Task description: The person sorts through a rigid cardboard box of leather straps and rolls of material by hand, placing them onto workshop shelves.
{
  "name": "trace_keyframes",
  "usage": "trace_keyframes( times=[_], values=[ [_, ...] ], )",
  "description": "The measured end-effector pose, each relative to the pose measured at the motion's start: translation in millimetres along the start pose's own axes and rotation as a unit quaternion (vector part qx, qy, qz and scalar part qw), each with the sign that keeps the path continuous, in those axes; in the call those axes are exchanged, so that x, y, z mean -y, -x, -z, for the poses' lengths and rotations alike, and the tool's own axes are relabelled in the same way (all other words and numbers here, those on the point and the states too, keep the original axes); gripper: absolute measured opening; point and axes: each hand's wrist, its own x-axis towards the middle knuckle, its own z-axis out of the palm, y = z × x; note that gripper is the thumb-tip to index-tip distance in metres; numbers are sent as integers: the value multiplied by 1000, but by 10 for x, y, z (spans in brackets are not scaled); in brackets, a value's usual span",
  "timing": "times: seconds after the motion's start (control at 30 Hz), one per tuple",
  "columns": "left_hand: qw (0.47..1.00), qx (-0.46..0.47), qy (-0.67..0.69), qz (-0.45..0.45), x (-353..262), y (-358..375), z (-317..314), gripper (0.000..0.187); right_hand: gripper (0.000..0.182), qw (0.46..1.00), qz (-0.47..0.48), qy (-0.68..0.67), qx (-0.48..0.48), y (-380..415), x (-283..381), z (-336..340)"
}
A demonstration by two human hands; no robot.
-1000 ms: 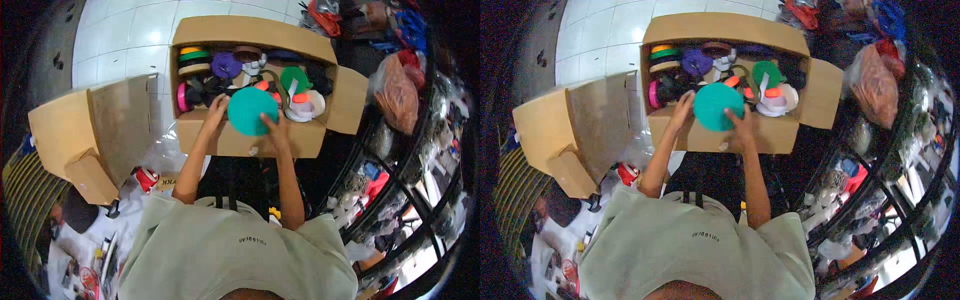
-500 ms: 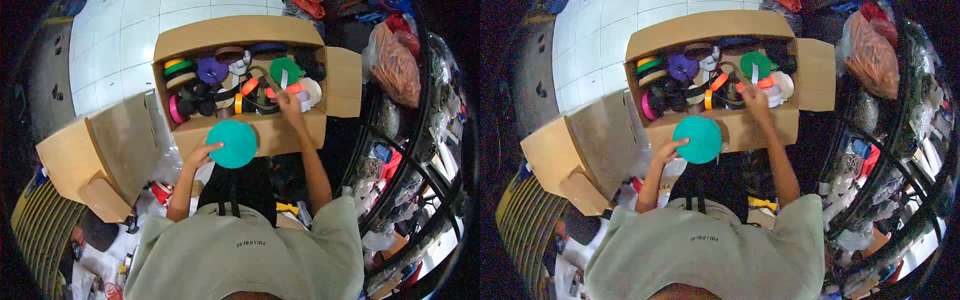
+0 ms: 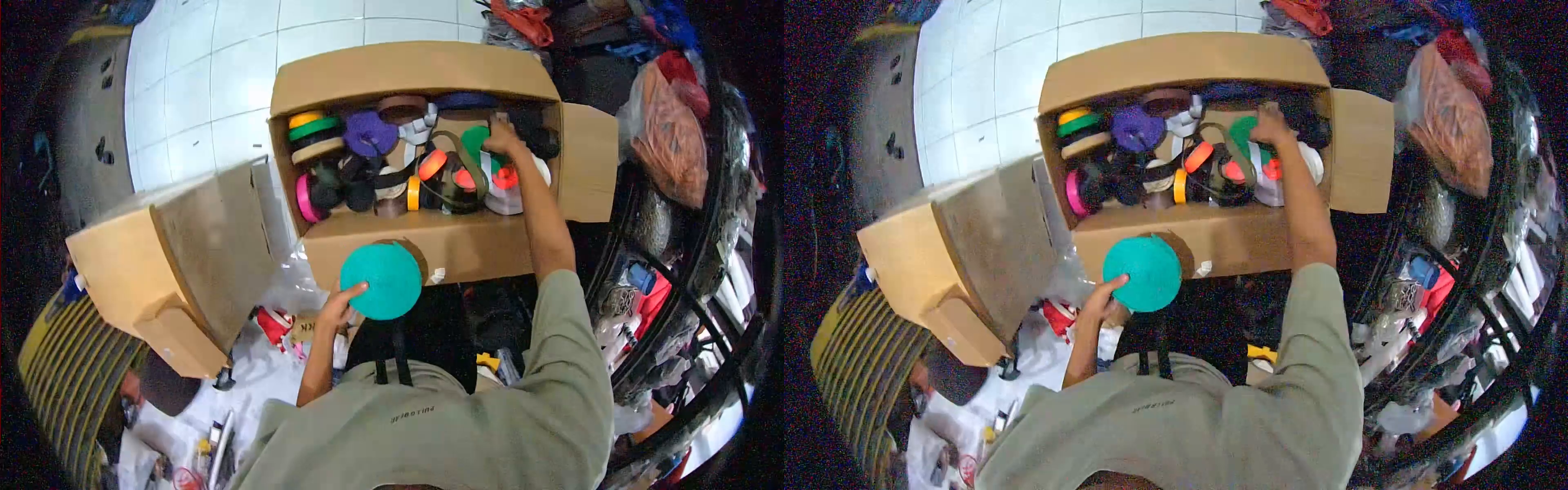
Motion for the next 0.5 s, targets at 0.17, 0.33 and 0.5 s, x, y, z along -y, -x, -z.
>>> trace_keyframes(
  times=[0.17,0.33,0.5],
  values=[
    [1000,-1,22,4,101,-124,-6,60,51,979,135,95,119,401,277,417],
    [998,16,4,-61,-116,-15,-356,59,45,990,139,21,-12,744,422,206],
    [991,-45,-61,-106,-80,-104,-340,55,52,992,65,-51,-95,1514,686,198]
  ],
)
